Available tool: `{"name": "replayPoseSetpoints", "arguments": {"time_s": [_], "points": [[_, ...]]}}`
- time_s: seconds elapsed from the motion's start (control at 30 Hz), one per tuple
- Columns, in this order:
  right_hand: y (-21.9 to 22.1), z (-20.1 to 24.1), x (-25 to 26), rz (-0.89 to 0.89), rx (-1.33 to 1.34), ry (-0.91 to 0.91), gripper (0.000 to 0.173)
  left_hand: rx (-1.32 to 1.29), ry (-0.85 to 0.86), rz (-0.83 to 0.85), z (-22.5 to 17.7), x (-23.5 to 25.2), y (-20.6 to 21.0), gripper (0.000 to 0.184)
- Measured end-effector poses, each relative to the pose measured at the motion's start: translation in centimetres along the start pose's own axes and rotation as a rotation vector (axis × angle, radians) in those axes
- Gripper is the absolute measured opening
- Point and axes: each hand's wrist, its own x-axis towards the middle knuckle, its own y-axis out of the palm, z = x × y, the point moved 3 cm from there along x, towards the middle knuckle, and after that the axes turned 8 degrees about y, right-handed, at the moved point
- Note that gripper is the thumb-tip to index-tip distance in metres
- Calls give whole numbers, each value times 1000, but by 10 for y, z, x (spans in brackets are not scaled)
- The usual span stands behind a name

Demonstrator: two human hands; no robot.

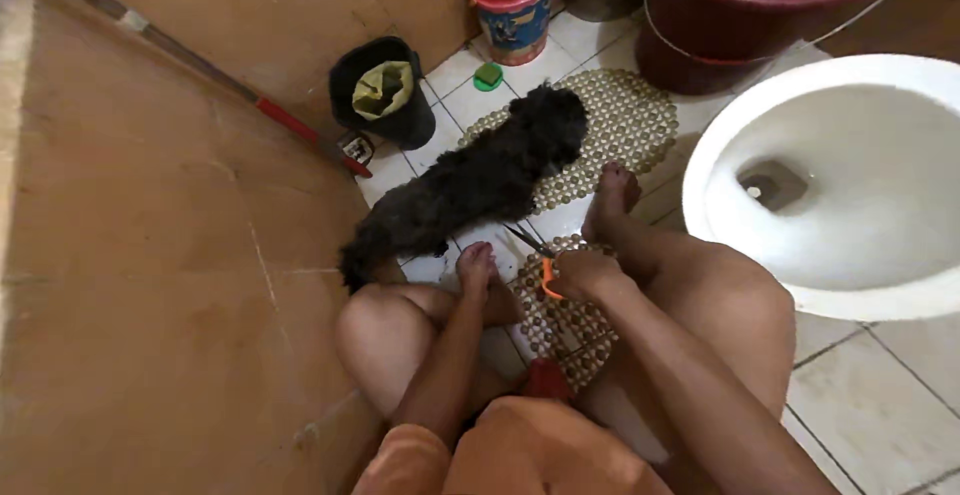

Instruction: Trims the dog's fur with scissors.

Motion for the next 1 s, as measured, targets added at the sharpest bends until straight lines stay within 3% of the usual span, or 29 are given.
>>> {"name": "replayPoseSetpoints", "arguments": {"time_s": [0.13, 0.3, 0.4, 0.47, 0.53, 0.63, 0.73, 0.8, 1.0], "points": [[1, 2, 7, -15, -35, -10, 58, 146, 384, -155, -42, -10, -19, 34], [4, 2, 11, -26, -70, -10, 59, 782, 712, -56, -100, 3, -28, 60], [8, 1, 16, -38, -88, -31, 59, 1103, 734, 71, -115, 32, -28, 68], [9, 0, 15, -38, -94, -39, 60, 1196, 722, 123, -127, 46, -30, 49], [10, -2, 15, -27, -88, -56, 61, 1190, 696, 130, -143, 50, -37, 31], [13, -9, 15, -1, -46, -105, 58, 1082, 689, 110, -157, 52, -58, 30], [11, -9, 13, 40, 51, -205, 56, 930, 759, -56, -167, 52, -89, 30], [9, -6, 14, 40, 125, -285, 54, 919, 741, -76, -174, 50, -102, 34], [6, -12, 7, -58, 253, -282, 61, 1169, 708, 269, -162, 56, -58, 78]]}}
